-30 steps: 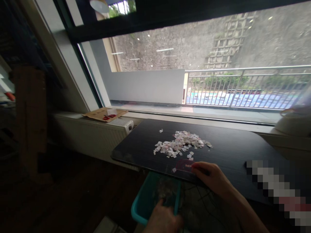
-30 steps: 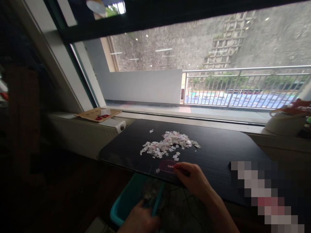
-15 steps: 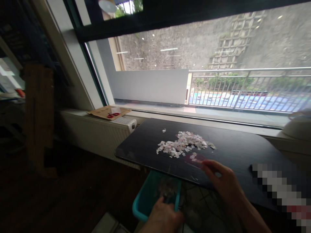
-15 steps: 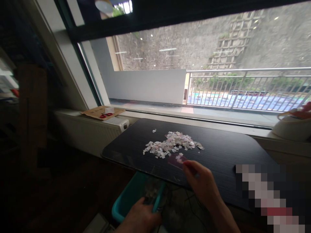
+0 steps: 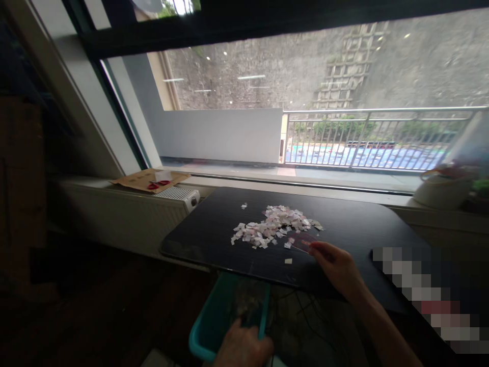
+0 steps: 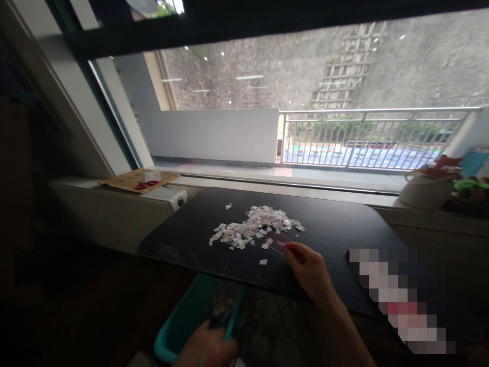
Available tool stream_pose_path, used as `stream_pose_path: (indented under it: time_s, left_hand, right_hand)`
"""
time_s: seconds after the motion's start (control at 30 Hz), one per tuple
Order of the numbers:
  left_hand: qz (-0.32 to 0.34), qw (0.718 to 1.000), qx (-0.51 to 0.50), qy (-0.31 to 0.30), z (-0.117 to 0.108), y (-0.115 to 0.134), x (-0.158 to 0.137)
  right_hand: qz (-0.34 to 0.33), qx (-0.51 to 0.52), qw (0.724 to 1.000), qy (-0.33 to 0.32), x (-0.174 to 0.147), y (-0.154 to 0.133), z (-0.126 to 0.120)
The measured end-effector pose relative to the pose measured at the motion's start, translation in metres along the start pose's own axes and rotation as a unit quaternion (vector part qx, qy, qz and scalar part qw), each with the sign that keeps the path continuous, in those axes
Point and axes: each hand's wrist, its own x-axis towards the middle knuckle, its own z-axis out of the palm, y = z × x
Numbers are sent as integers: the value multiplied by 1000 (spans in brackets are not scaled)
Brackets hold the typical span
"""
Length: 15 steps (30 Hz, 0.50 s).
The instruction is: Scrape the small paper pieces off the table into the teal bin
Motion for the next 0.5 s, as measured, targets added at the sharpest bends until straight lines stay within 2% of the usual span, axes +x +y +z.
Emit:
stream_pose_path:
  time_s: [0.2,0.5]
  left_hand:
    - [4,1000,-5,14,2,-1,0]
    - [-3,1000,-8,16,6,-3,2]
  right_hand:
    - [20,-15,999,47,0,1,-3]
    - [9,-11,999,35,-2,-4,-1]
